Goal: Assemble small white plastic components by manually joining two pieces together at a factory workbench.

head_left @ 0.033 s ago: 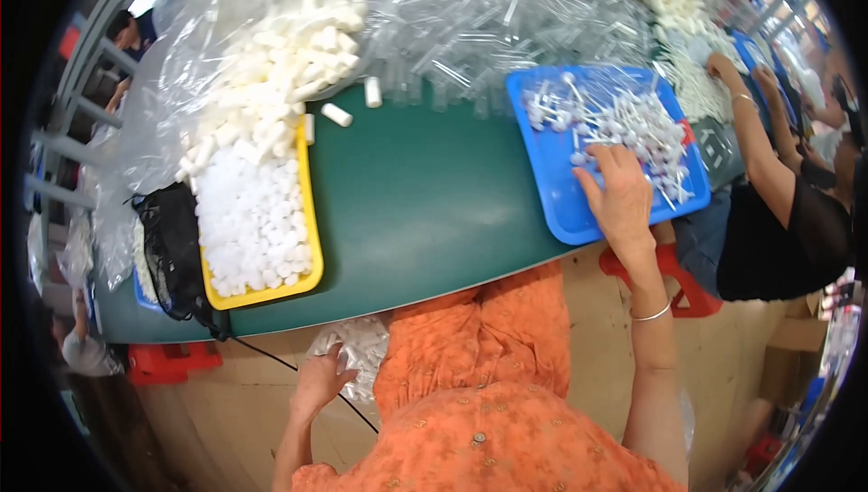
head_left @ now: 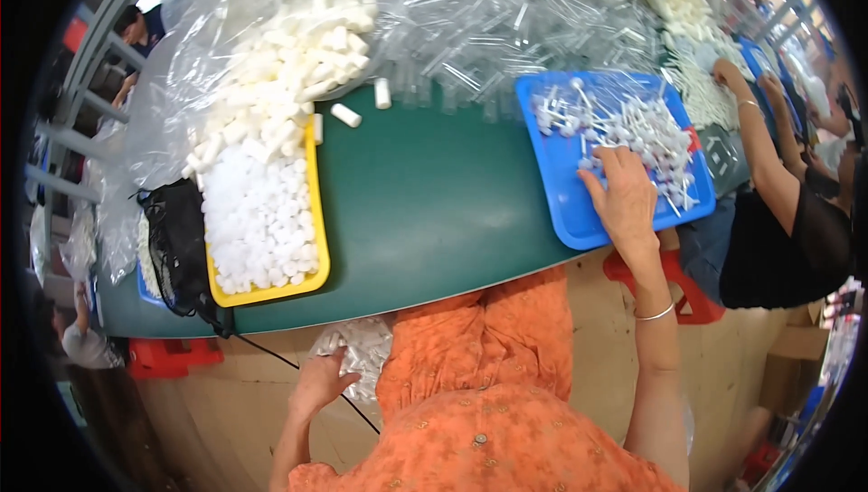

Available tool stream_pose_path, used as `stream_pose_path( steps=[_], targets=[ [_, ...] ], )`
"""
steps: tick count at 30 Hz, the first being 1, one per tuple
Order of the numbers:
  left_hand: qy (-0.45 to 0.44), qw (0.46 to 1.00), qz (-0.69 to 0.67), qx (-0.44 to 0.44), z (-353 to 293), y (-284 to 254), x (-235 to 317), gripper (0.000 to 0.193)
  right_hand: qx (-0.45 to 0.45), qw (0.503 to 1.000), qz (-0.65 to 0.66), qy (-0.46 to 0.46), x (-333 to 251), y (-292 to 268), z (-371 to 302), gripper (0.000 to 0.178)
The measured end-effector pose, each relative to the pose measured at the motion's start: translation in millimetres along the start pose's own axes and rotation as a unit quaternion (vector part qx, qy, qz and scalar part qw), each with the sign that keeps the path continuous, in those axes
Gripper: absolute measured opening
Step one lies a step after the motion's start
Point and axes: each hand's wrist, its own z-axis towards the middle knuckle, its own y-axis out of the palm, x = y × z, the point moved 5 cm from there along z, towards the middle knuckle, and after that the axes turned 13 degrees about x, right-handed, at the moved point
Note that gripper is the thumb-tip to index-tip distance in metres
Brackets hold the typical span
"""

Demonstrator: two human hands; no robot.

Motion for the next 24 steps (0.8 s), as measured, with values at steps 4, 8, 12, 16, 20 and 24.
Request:
stream_pose_path(
  steps=[4,8,12,16,20,24],
  targets=[
    [0.105,0.988,-0.106,-0.034,37.5,-68.8,76.0,0.023,-0.066,0.997,-0.048,0.012,5.0,20.0,-1.2,0.022],
    [0.288,0.872,0.070,0.391,149.1,-137.9,134.5,0.011,-0.051,0.998,0.008,0.025,9.2,10.6,-5.2,0.018],
    [0.286,0.815,0.250,0.437,266.0,-131.4,114.6,0.011,-0.028,0.985,0.131,0.110,12.3,-12.1,-20.3,0.015],
    [0.325,0.801,0.283,0.416,262.7,-137.8,133.0,0.015,-0.015,0.820,0.420,0.388,32.1,-18.0,-53.5,0.011],
    [0.256,0.947,-0.099,0.167,184.0,-106.8,186.5,0.014,-0.001,0.734,0.538,0.415,2.8,-30.8,-56.5,0.016],
    [0.170,0.911,-0.374,0.032,121.2,-59.1,210.4,0.023,-0.047,0.658,0.624,0.419,-55.2,-13.8,-59.4,0.021]
  ],
)
